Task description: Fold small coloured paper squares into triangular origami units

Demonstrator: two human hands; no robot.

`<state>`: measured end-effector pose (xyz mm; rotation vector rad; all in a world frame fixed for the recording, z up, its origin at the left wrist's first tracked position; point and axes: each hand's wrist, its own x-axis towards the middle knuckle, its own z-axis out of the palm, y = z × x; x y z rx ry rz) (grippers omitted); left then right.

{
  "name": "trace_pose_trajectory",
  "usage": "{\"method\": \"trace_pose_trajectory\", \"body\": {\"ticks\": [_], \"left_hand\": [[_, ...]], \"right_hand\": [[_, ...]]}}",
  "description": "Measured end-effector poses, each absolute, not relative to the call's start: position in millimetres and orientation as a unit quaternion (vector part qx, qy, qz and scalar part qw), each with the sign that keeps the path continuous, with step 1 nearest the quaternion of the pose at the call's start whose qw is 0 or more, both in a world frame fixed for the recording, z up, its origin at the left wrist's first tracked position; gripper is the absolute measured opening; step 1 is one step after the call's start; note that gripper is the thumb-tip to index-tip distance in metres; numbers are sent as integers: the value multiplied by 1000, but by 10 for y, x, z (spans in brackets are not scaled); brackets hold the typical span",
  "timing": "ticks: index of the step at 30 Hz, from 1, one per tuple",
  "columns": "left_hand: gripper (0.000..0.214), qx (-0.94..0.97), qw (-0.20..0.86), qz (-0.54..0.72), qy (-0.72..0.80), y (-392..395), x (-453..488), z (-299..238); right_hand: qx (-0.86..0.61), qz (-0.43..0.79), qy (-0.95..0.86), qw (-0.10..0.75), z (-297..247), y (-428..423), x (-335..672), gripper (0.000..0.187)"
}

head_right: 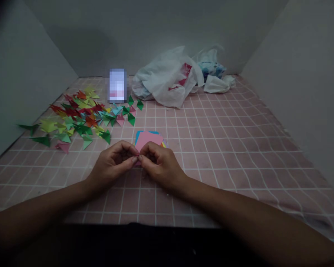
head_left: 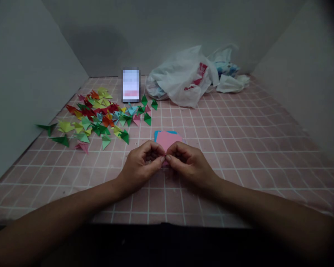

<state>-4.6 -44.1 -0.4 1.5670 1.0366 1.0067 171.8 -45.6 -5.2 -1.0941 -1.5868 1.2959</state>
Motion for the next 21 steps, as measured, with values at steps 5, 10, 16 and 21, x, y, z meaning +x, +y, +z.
{"method": "trace_pose_trajectory", "body": {"ticks": [5, 10, 16, 21], "left_hand": [[5, 657, 459, 411, 434, -441, -57, 3], [5, 647, 476, 413, 429, -423, -54, 31], [6, 631, 497, 404, 438, -415, -72, 86], [9, 611, 528, 398, 435, -411, -68, 95]], "right_hand": [[-436, 559, -592, 384, -39, -472, 1706, 15], [-425, 579, -583, 381, -30, -475, 1707, 16], [-415, 546, -621, 380, -33, -475, 1722, 10], [-408, 491, -665, 386, -61, -480, 1734, 7]]}}
